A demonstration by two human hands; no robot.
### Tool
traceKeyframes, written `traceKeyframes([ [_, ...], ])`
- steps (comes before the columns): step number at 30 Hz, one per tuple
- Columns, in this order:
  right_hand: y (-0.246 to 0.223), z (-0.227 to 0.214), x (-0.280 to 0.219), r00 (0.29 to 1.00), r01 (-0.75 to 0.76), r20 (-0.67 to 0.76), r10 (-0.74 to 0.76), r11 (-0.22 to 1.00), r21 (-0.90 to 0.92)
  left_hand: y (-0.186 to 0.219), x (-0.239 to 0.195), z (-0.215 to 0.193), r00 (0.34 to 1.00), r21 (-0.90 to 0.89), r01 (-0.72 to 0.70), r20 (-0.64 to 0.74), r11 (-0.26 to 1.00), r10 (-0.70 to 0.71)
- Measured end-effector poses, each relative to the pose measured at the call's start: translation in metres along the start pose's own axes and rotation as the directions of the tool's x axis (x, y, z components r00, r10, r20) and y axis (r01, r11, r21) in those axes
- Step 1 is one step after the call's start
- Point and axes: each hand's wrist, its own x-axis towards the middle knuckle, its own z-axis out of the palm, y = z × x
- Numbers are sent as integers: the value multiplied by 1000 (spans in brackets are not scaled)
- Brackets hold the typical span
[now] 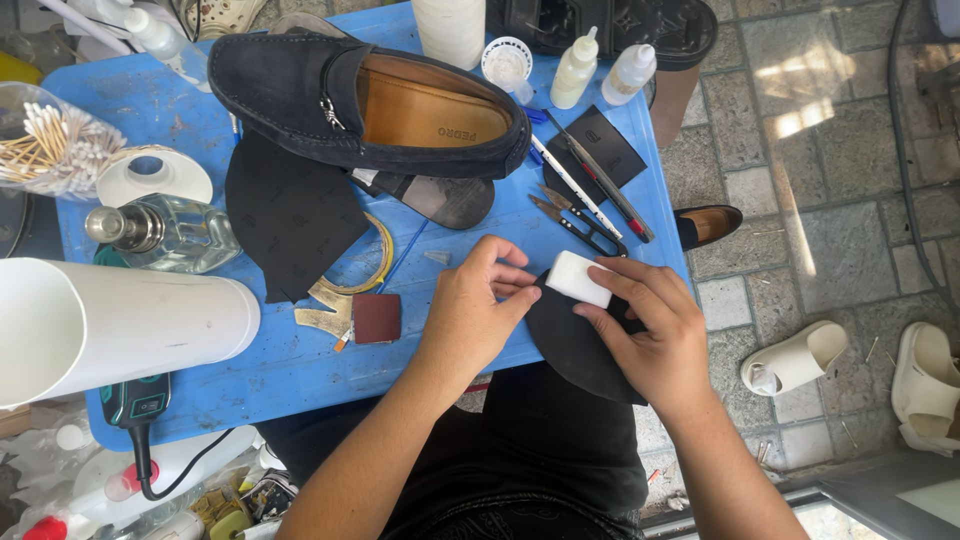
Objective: The person prepares a white foam pad by cutting it with a utility knife, then applies glue to the pad and rubs it onto a black shoe insole. The person repeats the gluing and rubbing process on the insole.
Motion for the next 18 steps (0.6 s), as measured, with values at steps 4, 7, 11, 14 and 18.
traceKeyframes([
  [4,-7,7,9,998,-41,48,41,999,2,-8,2,-9,999,-41,-29,-26,999,28],
  [7,-7,10,12,997,76,32,-75,996,-40,-12,1,-11,1000,-63,-11,-13,998,10],
  [11,-7,10,13,997,42,61,-42,999,-6,-14,0,-11,1000,-46,13,-12,999,-13],
  [14,-6,3,12,997,39,75,-37,999,-32,-16,1,-11,1000,-40,-3,-21,999,2],
  [18,-2,-12,8,997,11,83,-4,997,-81,-18,1,-10,999,-76,-34,-35,997,32],
])
